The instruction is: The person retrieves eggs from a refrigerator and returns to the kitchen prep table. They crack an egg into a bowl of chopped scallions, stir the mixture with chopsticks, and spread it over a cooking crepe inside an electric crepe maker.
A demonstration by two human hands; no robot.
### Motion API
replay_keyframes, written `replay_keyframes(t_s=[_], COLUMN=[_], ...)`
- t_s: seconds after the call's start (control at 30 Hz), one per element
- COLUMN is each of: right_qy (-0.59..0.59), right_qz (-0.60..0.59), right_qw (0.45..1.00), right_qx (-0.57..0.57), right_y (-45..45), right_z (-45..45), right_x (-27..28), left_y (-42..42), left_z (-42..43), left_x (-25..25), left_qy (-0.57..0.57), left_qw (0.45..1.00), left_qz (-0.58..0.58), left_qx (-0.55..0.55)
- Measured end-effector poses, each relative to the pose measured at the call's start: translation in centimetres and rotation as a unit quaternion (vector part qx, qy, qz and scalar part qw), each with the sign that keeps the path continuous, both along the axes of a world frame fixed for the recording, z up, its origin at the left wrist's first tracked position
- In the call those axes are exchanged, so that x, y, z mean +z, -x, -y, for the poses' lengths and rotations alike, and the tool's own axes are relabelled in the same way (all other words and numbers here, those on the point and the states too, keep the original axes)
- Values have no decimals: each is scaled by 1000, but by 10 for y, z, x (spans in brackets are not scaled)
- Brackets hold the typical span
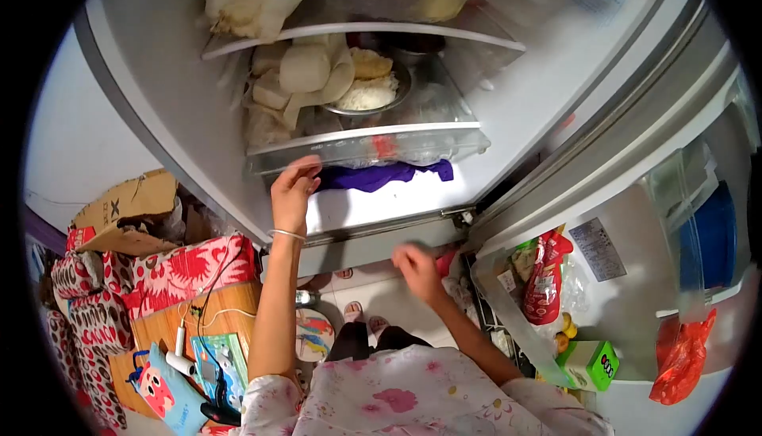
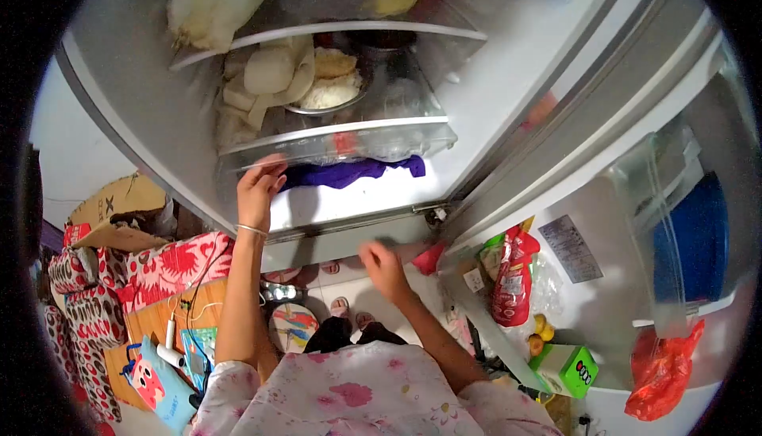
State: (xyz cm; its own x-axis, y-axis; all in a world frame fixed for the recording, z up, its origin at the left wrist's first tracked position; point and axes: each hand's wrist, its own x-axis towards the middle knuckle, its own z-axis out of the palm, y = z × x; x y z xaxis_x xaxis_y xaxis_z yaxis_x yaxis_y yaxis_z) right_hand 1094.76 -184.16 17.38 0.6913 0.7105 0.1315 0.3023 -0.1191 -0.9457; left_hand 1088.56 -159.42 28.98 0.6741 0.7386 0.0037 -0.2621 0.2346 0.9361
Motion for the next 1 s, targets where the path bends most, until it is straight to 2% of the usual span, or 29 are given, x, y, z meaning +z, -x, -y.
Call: replay_keyframes(t_s=[0.1,0.17,0.23,0.3,0.33,0.4,0.43,0.47,0.53,0.57,0.6,0.67,0.7,0.73,0.8,0.87,0.93,1.0], right_qy=[-71,-68,-53,-10,-12,122,152,165,199,196,226,111,212,125,309,310,310,194], right_qz=[219,318,366,491,494,482,479,478,449,475,422,498,448,543,426,377,444,482], right_qw=[972,945,929,866,864,867,863,857,871,857,877,860,868,826,851,873,841,852], right_qx=[-42,-35,-32,-92,-93,-49,-49,-104,-3,43,35,-23,-19,-86,-11,1,11,-70], right_y=[-20,-39,-55,-74,-84,-111,-121,-122,-141,-156,-153,-160,-162,-159,-165,-169,-174,-165], right_z=[-54,-83,-106,-128,-135,-149,-156,-161,-168,-170,-171,-181,-182,-184,-187,-187,-191,-194], right_x=[65,76,80,81,79,62,53,50,52,39,48,30,29,26,32,31,23,20], left_y=[2,2,2,2,2,3,2,3,2,2,0,-3,-4,-5,-5,-7,-13,-24], left_z=[-8,-13,-13,-13,-12,-12,-13,-13,-11,-11,-11,-9,-9,-9,-9,-11,-12,-12], left_x=[-10,-17,-21,-18,-19,-21,-24,-23,-22,-24,-25,-25,-25,-24,-22,-20,-23,-28], left_qy=[-97,-175,-184,-199,-201,-170,-183,-179,-194,-193,-195,-191,-201,-203,-187,-187,-193,-260], left_qw=[995,984,983,980,980,985,983,984,981,981,981,981,979,979,982,982,980,965], left_qz=[-8,10,5,-10,-7,-16,-5,-11,-8,5,7,26,18,20,15,6,19,27], left_qx=[-12,-14,-10,-7,-6,-14,-11,-15,-5,-6,-7,-9,-8,-8,-10,-15,-36,-34])
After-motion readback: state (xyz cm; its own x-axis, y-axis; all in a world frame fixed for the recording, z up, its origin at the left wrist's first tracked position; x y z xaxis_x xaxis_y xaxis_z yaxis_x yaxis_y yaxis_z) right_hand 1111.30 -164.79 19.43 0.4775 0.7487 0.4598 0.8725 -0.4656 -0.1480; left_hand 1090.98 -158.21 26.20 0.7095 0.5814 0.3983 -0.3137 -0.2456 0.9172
